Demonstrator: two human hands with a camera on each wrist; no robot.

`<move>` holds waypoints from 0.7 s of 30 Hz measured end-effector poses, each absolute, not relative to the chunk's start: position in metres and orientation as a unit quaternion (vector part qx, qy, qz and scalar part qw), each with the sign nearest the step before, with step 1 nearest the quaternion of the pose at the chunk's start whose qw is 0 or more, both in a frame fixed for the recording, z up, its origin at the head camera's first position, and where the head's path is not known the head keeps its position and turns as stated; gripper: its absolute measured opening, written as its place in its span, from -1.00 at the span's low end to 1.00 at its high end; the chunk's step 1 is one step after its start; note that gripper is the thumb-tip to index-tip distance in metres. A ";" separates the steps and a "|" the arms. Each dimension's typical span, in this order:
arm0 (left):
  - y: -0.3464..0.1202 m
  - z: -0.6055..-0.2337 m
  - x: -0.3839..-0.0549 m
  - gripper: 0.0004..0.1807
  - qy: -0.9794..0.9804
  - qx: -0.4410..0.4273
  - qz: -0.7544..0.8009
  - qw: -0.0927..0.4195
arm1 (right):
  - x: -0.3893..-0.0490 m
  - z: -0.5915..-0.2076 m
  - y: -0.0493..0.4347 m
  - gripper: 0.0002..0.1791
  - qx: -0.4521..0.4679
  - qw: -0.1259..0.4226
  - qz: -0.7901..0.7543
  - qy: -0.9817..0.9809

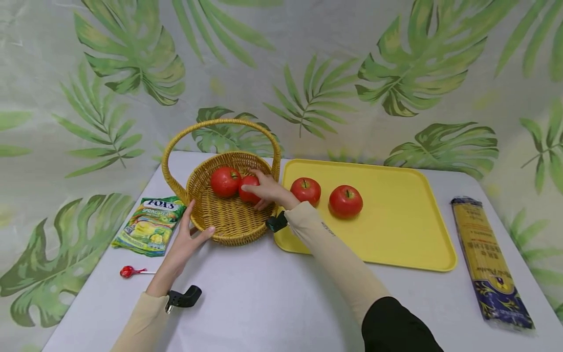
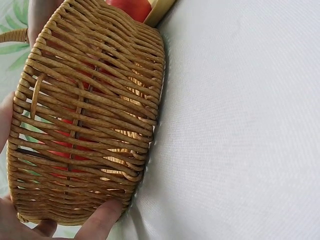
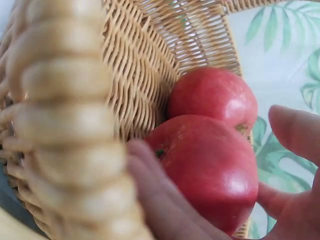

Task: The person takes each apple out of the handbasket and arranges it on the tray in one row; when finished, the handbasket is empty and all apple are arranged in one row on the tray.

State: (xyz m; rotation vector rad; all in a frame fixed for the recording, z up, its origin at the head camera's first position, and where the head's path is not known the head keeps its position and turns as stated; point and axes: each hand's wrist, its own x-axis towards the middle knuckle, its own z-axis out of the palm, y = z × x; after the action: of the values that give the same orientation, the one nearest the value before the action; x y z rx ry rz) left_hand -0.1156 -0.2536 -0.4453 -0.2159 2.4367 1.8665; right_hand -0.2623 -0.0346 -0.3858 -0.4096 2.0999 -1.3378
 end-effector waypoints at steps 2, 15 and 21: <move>-0.254 -0.446 -0.116 0.00 0.792 -0.068 0.606 0.031 | -0.262 -0.387 -0.035 -0.28 -0.151 0.302 -0.490 0.803; -0.254 -0.446 -0.116 -0.01 0.795 -0.062 0.603 0.028 | -0.261 -0.388 -0.038 -0.50 -0.180 0.306 -0.437 0.826; -0.255 -0.447 -0.116 -0.02 0.797 -0.065 0.600 0.030 | -0.265 -0.396 -0.042 -0.37 -0.177 0.289 -0.428 0.838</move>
State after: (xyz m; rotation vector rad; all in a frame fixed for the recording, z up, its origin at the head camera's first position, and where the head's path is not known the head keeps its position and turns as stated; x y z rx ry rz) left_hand -0.1159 -0.2548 -0.4470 -0.1992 2.4567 1.8496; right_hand -0.2648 -0.0424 -0.3964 -0.4723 2.2359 -1.1423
